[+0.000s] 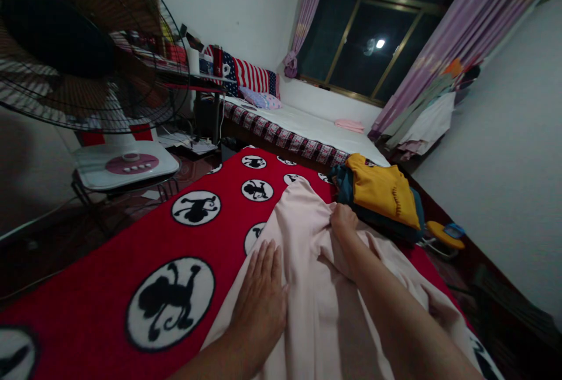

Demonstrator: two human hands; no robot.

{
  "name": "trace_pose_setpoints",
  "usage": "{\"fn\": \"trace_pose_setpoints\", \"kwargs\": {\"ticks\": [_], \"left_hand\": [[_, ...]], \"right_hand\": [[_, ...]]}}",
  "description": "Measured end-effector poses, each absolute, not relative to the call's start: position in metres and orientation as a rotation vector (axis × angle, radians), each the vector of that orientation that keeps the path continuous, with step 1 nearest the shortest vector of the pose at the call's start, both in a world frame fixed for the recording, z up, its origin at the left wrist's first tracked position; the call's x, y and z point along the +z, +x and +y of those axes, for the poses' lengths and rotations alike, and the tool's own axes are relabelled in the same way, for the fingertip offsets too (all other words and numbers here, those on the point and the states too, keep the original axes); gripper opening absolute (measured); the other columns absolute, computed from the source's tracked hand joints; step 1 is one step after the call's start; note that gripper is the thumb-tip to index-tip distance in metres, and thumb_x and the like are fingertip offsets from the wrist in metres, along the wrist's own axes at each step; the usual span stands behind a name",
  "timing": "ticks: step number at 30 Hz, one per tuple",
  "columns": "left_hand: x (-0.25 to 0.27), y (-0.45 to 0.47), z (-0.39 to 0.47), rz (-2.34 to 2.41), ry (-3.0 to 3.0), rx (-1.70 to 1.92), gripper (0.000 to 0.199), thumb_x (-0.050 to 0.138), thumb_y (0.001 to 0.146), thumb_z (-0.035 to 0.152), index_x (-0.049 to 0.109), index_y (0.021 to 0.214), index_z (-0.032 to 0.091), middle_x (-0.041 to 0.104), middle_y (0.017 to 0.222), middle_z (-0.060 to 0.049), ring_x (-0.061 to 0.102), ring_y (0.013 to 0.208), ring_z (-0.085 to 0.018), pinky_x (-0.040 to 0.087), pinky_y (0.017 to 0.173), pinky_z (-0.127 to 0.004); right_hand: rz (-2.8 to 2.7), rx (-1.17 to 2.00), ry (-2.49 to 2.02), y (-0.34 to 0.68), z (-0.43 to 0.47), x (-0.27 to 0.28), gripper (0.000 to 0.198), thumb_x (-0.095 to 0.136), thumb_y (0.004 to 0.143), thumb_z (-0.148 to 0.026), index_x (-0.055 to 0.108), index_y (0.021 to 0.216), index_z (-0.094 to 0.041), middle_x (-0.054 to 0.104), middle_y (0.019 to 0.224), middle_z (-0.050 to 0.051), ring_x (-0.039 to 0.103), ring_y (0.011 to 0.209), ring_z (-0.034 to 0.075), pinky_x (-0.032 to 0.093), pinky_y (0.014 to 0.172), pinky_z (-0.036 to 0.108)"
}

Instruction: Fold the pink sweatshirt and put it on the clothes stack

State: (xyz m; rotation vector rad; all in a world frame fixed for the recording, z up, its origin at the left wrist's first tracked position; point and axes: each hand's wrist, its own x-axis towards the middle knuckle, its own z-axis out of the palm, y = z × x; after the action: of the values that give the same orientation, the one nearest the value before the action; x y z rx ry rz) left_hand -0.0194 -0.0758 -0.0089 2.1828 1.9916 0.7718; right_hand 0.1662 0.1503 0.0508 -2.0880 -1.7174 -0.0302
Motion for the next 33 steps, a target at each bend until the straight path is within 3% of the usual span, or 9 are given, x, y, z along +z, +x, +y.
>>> {"fn": "trace_pose_setpoints", "kwargs": {"ticks": [6,9,11,14,17,21,26,31,33], "left_hand": [[-0.002,-0.018,-0.078,1.969,2.203,0.701,0.060,0.045,0.087,0.023,0.039,0.145,0.011,0.023,0.156,-0.015,0.013,0.145,-0.033,0.020,0.118,-0.052],[0.000,-0.018,-0.081,1.929,2.171,0.710,0.063,0.051,0.087,0.036,0.039,0.146,0.018,0.019,0.157,-0.012,0.011,0.145,-0.035,0.018,0.117,-0.057],[0.000,-0.018,-0.083,1.903,2.153,0.724,0.067,0.054,0.086,0.046,0.038,0.146,0.022,0.017,0.158,-0.011,0.009,0.145,-0.035,0.016,0.117,-0.058],[0.001,-0.021,-0.085,1.884,2.137,0.712,0.071,0.054,0.084,0.054,0.037,0.147,0.026,0.015,0.159,-0.009,0.007,0.146,-0.036,0.015,0.116,-0.060],[0.004,-0.028,-0.087,1.866,2.142,0.688,0.070,0.056,0.084,0.053,0.036,0.147,0.029,0.016,0.159,-0.007,0.008,0.146,-0.033,0.014,0.116,-0.058],[0.009,-0.039,-0.088,1.872,2.115,0.651,0.067,0.059,0.082,0.053,0.041,0.143,0.032,0.020,0.158,-0.006,0.013,0.146,-0.031,0.014,0.115,-0.059],[0.006,-0.043,-0.087,1.862,2.130,0.674,0.065,0.052,0.085,0.059,0.040,0.144,0.032,0.018,0.159,-0.008,0.012,0.146,-0.029,0.011,0.116,-0.056],[0.005,-0.048,-0.085,1.815,2.224,0.576,0.072,0.054,0.084,0.060,0.036,0.146,0.029,0.014,0.159,-0.011,0.006,0.147,-0.031,0.007,0.115,-0.058],[0.008,-0.053,-0.087,1.749,2.272,0.506,0.073,0.055,0.084,0.058,0.034,0.147,0.027,0.012,0.159,-0.012,0.003,0.147,-0.031,0.007,0.115,-0.058]], "right_hand": [[-2.196,-0.531,-1.778,0.110,0.140,0.069,0.034,0.038,0.093,-0.023,0.067,0.109,-0.020,0.058,0.120,0.016,0.051,0.110,0.029,0.038,0.093,0.043],[-2.402,-0.394,-1.630,0.080,0.139,0.053,0.041,0.034,0.096,-0.040,0.059,0.124,-0.025,0.051,0.137,0.010,0.044,0.122,0.029,0.029,0.104,0.050],[-2.476,-0.229,-1.666,0.072,0.148,0.037,0.050,0.029,0.096,-0.050,0.046,0.138,-0.028,0.038,0.150,0.006,0.032,0.135,0.030,0.023,0.108,0.057],[-2.457,-0.029,-1.820,0.073,0.168,0.022,0.056,0.020,0.097,-0.053,0.028,0.148,-0.031,0.021,0.158,0.002,0.017,0.143,0.030,0.017,0.108,0.065],[-2.492,0.053,-1.856,0.079,0.179,0.026,0.058,0.020,0.097,-0.053,0.022,0.151,-0.030,0.014,0.160,0.000,0.012,0.145,0.031,0.014,0.110,0.065],[-2.599,0.074,-1.835,0.089,0.153,0.037,0.059,0.028,0.097,-0.054,0.028,0.149,-0.027,0.018,0.159,0.006,0.016,0.144,0.033,0.020,0.109,0.063],[-2.603,-0.283,-1.655,0.145,0.102,0.030,0.055,0.027,0.098,-0.050,0.031,0.148,-0.029,0.020,0.159,0.007,0.017,0.145,0.029,0.019,0.111,0.057],[-2.372,-0.115,-2.174,0.213,0.095,0.032,0.062,0.026,0.096,-0.055,0.027,0.150,-0.024,0.037,0.150,0.016,0.041,0.133,0.034,0.032,0.103,0.057],[-2.345,-0.140,-2.207,0.220,0.085,0.033,0.061,0.028,0.097,-0.052,0.031,0.148,-0.019,0.042,0.146,0.019,0.042,0.131,0.036,0.031,0.103,0.058]]}}
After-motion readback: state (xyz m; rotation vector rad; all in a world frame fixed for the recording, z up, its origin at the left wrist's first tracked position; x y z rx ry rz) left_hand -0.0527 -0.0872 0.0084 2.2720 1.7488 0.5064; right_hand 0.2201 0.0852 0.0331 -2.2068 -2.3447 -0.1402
